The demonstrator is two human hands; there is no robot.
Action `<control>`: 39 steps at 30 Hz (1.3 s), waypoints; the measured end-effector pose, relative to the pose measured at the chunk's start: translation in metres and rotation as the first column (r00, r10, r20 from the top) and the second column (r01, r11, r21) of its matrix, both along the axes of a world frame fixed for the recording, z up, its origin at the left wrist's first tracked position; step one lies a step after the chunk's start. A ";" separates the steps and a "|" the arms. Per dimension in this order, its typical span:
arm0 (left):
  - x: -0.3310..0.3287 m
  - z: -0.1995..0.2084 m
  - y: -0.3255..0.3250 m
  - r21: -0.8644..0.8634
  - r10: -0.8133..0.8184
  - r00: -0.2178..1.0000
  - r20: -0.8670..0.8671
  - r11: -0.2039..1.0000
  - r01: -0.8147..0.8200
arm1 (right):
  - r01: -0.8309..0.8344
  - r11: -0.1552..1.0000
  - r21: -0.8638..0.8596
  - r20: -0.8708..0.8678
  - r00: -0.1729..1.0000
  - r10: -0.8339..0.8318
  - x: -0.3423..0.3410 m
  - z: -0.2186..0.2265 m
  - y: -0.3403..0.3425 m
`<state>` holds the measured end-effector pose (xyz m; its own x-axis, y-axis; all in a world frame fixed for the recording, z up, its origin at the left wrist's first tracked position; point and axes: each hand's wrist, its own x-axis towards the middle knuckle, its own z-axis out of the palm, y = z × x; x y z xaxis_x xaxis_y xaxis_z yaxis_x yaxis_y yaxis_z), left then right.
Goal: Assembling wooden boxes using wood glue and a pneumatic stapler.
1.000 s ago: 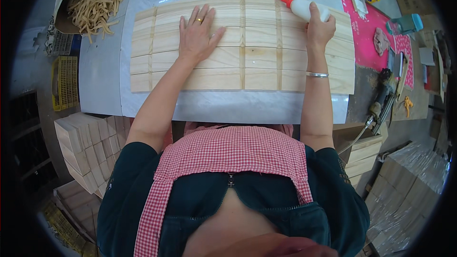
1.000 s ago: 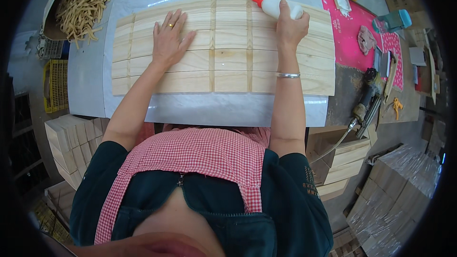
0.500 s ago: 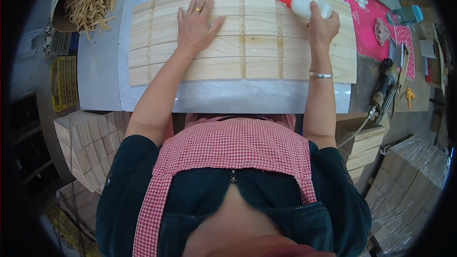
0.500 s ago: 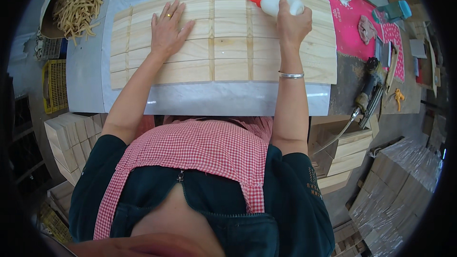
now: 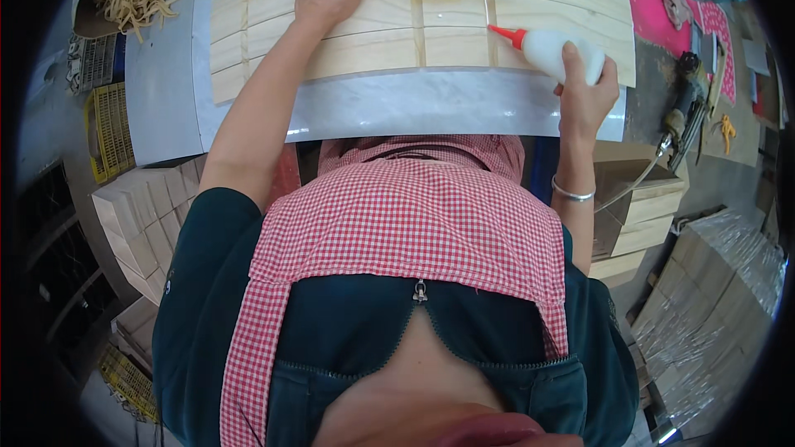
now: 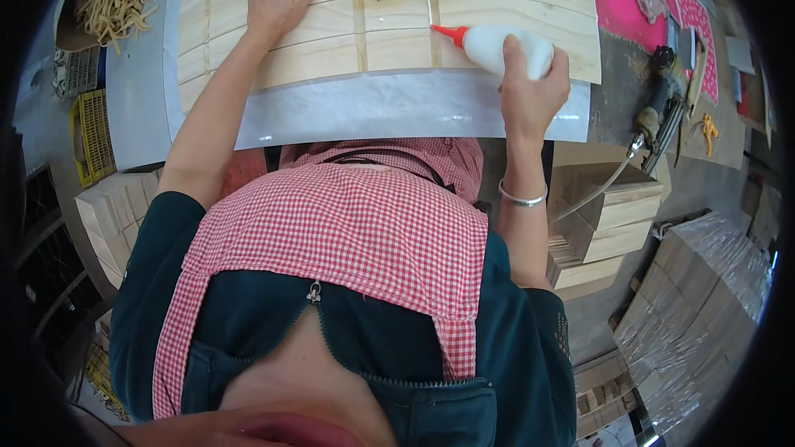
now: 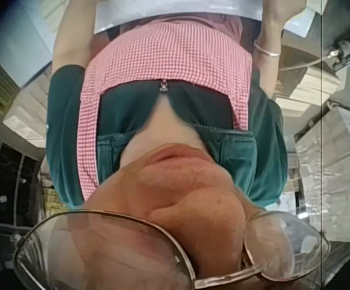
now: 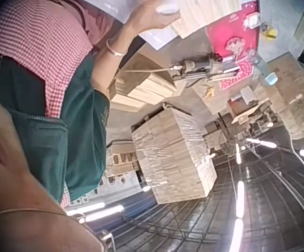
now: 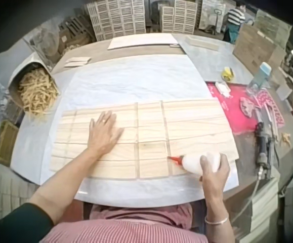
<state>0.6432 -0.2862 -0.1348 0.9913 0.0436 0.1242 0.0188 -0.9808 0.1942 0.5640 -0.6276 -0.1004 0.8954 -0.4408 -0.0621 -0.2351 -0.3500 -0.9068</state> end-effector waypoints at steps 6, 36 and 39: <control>0.002 -0.001 0.000 -0.002 -0.004 1.000 0.001 1.000 0.004 | -0.028 1.000 -0.001 -0.033 0.999 0.028 -0.038 0.008 -0.014; -0.078 0.004 0.044 -0.063 -0.477 0.873 -0.099 0.879 0.473 | -0.162 0.986 0.025 0.227 0.962 0.152 0.174 -0.045 0.132; -0.077 0.001 0.043 -0.058 -0.465 0.882 -0.080 0.885 0.462 | -0.164 0.986 0.039 0.220 0.964 0.152 0.164 -0.039 0.128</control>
<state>0.5658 -0.2432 -0.1343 0.9062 -0.4207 0.0422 -0.4174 -0.8741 0.2485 0.7277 -0.5001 -0.1390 0.9484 -0.2938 0.1196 0.0224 -0.3140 -0.9492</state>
